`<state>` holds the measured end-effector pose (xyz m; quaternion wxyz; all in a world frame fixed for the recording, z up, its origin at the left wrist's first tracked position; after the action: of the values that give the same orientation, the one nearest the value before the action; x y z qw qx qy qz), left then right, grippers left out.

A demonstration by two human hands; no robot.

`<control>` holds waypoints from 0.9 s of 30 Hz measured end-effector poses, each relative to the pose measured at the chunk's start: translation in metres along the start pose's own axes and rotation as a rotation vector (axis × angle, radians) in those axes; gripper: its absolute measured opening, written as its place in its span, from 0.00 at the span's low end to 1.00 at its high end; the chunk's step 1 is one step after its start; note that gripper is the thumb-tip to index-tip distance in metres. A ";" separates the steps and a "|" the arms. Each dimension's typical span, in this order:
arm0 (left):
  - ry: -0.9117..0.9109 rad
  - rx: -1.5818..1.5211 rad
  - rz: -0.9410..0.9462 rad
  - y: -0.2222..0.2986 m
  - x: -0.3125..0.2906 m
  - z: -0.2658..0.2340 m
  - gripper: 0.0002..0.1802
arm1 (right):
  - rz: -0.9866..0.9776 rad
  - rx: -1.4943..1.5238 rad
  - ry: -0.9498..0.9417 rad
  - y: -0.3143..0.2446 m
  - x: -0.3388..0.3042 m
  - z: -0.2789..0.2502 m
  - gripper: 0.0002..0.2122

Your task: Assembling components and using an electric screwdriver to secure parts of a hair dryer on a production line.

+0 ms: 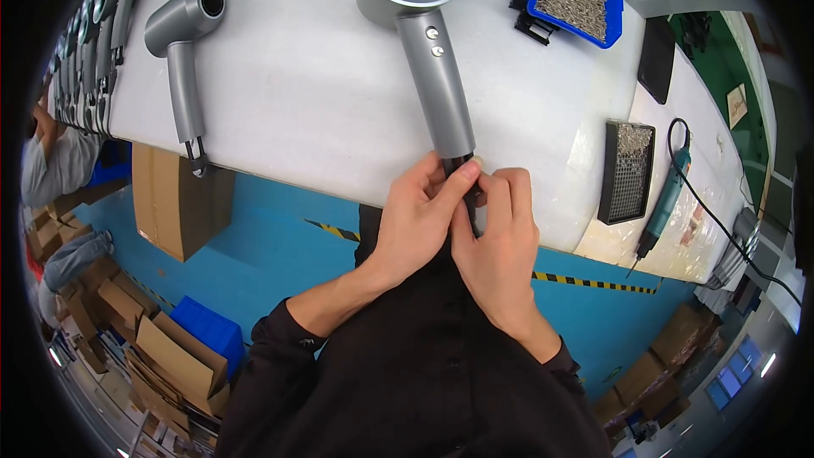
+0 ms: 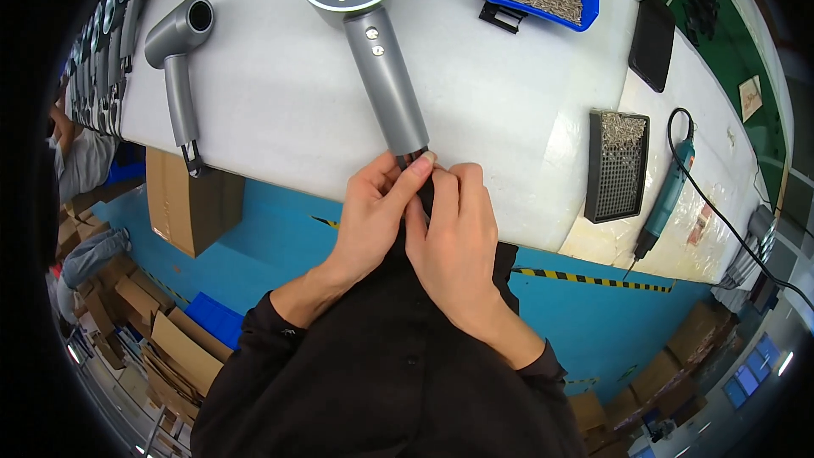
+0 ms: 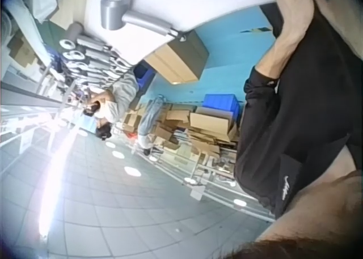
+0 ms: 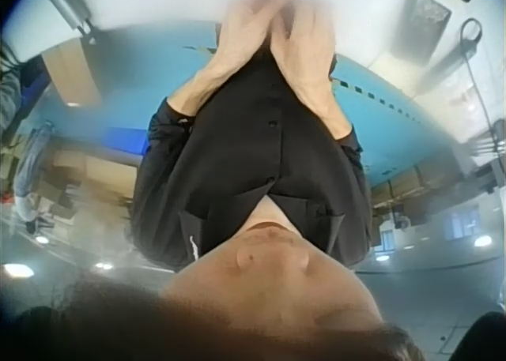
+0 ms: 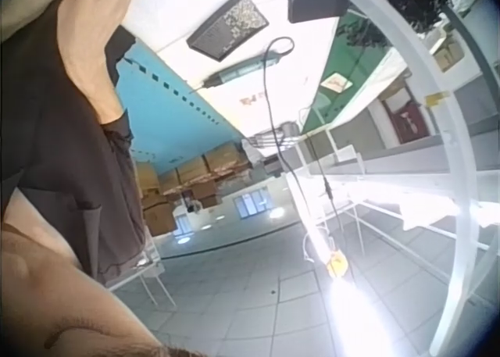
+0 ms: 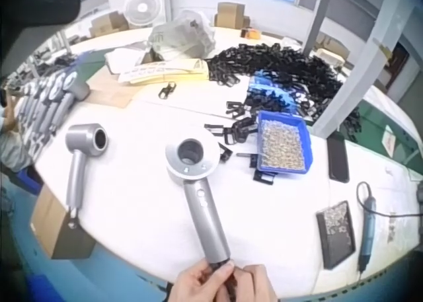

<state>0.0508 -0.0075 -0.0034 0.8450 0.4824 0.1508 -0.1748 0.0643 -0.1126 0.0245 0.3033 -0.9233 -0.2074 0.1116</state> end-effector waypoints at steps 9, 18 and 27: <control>-0.189 -0.298 0.064 0.003 -0.010 -0.007 0.20 | 0.096 0.672 -0.211 0.011 -0.007 -0.014 0.16; -0.419 -0.473 0.153 -0.016 -0.021 -0.027 0.25 | -0.086 0.412 -0.291 0.002 -0.005 0.001 0.17; -0.022 -0.354 0.011 -0.006 -0.030 -0.010 0.15 | -0.182 0.045 -0.151 0.000 -0.013 0.021 0.19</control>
<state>0.0206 0.0030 0.0002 0.9192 0.3249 0.1673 -0.1464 0.0455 -0.1078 0.0089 0.3163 -0.8826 -0.3103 0.1573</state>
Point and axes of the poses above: each hand's wrist, its own x-axis towards the middle knuckle, its own z-axis out of the palm, y = z × x, the point moved 2 cm from there along x, towards the middle knuckle, and after that the axes turned 13 degrees about -y, right-handed, at the moved point
